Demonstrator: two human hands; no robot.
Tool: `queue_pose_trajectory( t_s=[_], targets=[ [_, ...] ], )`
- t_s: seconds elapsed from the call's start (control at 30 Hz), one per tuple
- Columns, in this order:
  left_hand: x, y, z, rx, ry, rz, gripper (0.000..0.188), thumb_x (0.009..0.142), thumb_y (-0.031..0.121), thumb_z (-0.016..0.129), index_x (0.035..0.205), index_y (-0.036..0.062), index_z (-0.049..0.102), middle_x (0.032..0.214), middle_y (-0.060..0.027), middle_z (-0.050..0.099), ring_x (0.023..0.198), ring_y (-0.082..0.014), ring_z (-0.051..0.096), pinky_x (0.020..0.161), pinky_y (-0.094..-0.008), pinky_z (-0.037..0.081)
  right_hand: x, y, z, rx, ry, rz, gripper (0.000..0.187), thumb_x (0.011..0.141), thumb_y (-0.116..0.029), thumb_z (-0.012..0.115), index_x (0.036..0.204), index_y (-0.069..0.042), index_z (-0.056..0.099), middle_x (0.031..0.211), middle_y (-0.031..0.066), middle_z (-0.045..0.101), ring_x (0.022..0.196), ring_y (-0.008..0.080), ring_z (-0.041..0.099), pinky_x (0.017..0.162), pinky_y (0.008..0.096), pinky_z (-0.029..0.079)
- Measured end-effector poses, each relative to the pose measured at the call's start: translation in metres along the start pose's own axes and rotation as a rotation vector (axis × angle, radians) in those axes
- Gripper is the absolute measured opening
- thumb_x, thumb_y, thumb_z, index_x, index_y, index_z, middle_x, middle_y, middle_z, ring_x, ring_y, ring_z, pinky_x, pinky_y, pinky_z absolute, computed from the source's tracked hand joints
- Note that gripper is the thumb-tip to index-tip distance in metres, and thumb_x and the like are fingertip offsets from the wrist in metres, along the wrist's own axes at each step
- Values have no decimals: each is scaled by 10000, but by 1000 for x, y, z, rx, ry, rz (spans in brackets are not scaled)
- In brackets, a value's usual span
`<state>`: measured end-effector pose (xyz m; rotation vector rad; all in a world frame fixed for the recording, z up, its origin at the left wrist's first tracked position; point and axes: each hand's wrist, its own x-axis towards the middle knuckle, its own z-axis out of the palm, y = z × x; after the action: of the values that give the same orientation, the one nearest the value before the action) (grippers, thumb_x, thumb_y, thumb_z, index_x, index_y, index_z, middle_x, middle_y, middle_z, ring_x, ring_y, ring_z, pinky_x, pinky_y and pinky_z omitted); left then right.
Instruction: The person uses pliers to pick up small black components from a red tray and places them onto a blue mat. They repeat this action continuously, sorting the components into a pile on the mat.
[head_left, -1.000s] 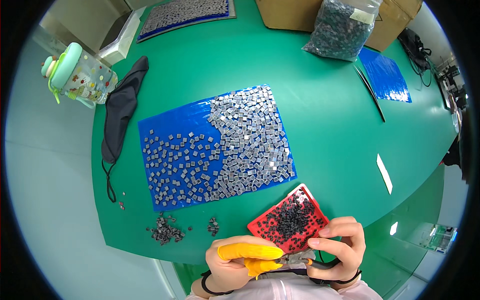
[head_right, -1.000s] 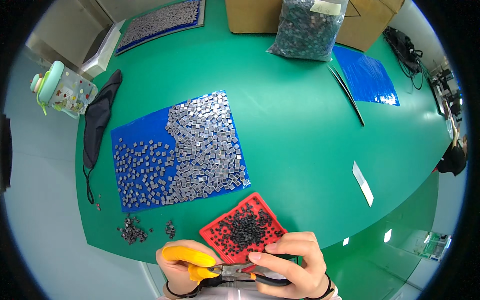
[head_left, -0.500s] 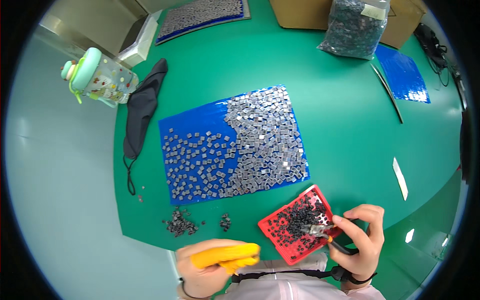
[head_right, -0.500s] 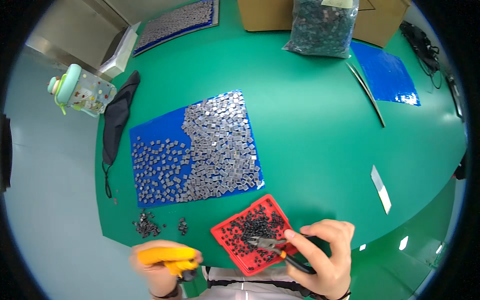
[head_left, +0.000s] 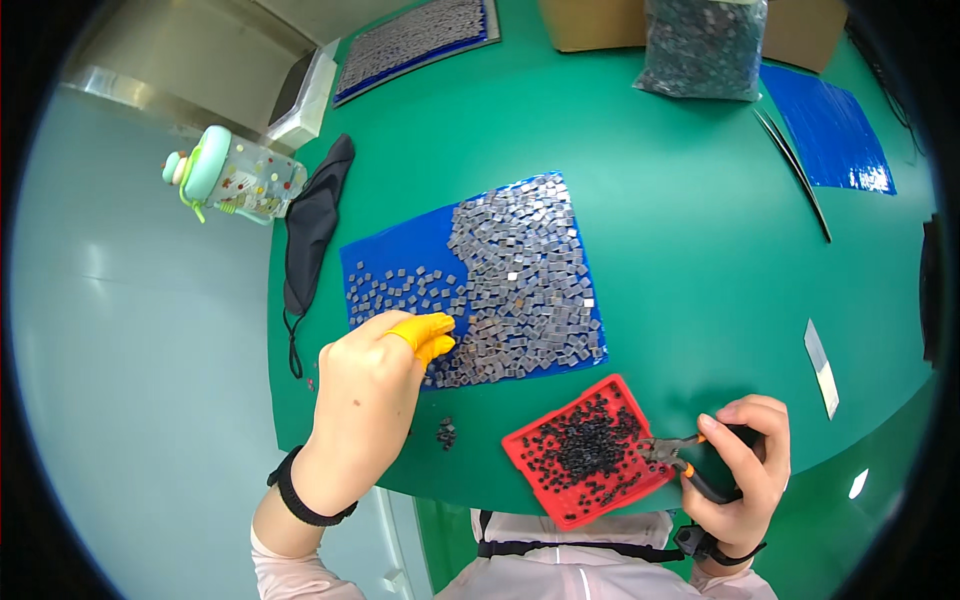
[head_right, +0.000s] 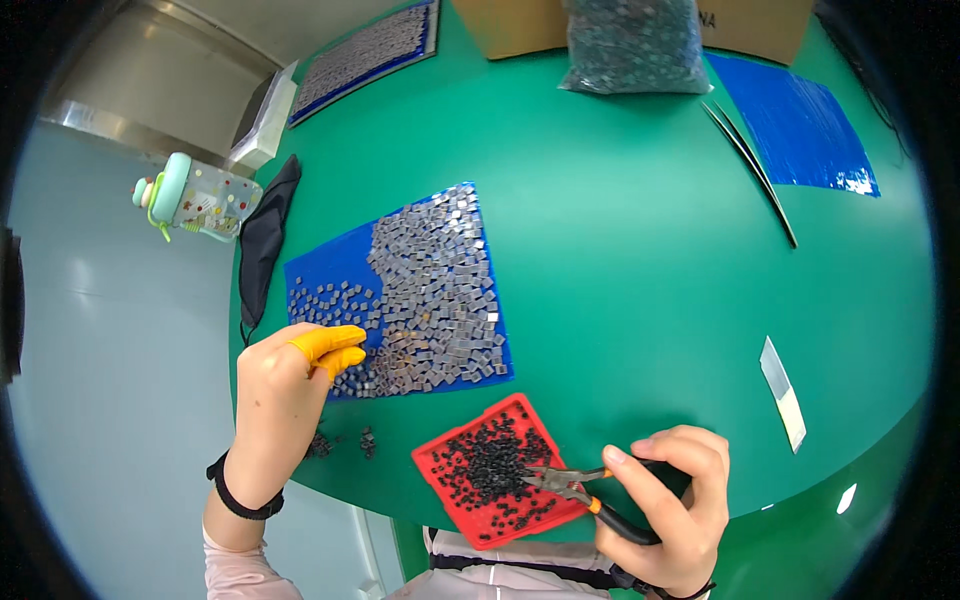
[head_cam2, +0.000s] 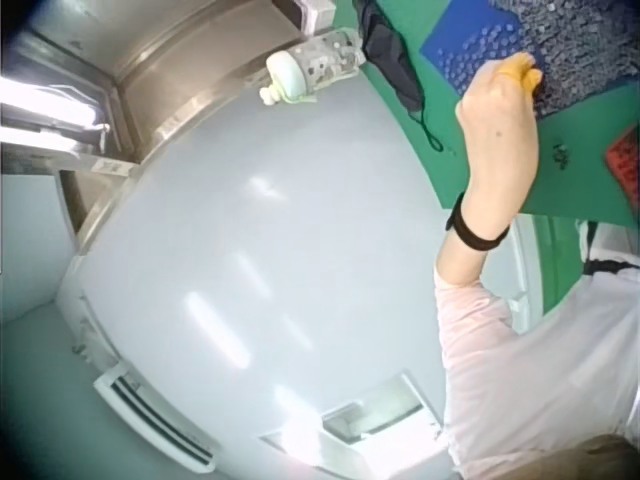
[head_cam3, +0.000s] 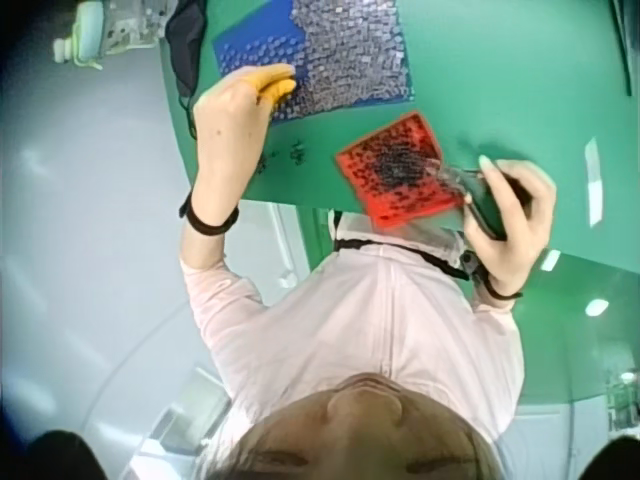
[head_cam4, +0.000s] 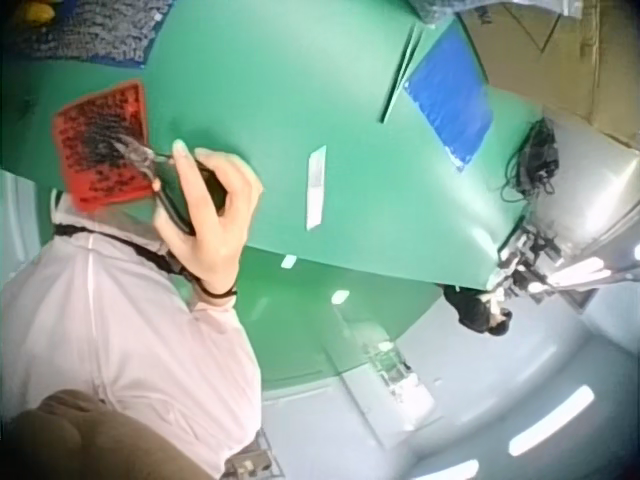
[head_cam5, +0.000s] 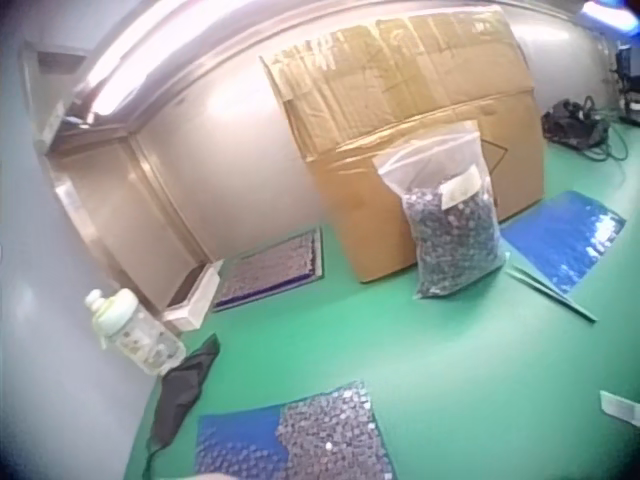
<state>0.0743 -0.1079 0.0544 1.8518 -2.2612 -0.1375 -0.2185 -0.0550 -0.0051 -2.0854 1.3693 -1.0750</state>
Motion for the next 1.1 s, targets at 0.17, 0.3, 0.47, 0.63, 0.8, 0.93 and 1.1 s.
queue_pose_trajectory(
  t_s=[0.17, 0.3, 0.47, 0.63, 0.8, 0.93, 1.1],
  targets=[
    [7, 5, 6, 64, -27, 17, 196, 694, -44, 681, 886, -4, 697, 786, -125, 663, 626, -271, 634, 543, -315, 522, -1, 4, -4, 41, 8, 4, 548, 455, -8, 641, 1001, -45, 662, 982, 123, 516, 867, 285, 523, 648, 336, 480],
    [8, 6, 7, 79, -33, 7, 200, 697, -39, 682, 892, 1, 699, 781, -123, 662, 609, -269, 628, 527, -314, 515, 1, 7, -5, 40, -18, -3, 543, 449, -44, 658, 991, -67, 677, 967, 109, 521, 848, 284, 525, 671, 361, 474],
    [11, 7, 7, 99, -47, 18, 208, 695, -43, 679, 896, 1, 701, 807, -127, 667, 622, -270, 637, 535, -311, 523, 0, 5, -5, 35, -7, 20, 549, 445, -56, 662, 993, -74, 682, 959, 106, 528, 848, 289, 527, 680, 369, 471],
    [9, 4, 7, 107, -49, 17, 205, 688, -45, 680, 886, 0, 705, 831, -129, 671, 641, -273, 647, 552, -309, 531, 1, 5, -4, 31, -16, 21, 549, 447, -56, 662, 995, -73, 682, 965, 105, 532, 856, 292, 530, 683, 371, 471],
    [8, 8, 3, 65, -23, -53, 224, 692, -42, 688, 902, 31, 712, 831, -115, 680, 659, -262, 656, 578, -305, 535, 1, 6, -6, 19, -22, 9, 551, 444, -56, 665, 995, -69, 680, 966, 107, 534, 856, 293, 532, 685, 372, 470],
    [6, 5, 9, -52, 7, -91, 282, 714, -38, 689, 974, 70, 705, 827, -102, 694, 681, -245, 667, 604, -296, 539, 1, 5, -4, 20, -9, 11, 551, 444, -54, 665, 995, -65, 679, 966, 108, 533, 855, 293, 532, 683, 372, 470],
    [7, 8, 7, -113, -83, -180, 390, 728, -41, 687, 1092, 99, 669, 838, -91, 702, 711, -224, 682, 628, -285, 543, 0, 11, -6, 20, -39, -31, 551, 445, -50, 660, 995, -61, 677, 967, 110, 532, 853, 291, 532, 684, 371, 469]
  ],
)
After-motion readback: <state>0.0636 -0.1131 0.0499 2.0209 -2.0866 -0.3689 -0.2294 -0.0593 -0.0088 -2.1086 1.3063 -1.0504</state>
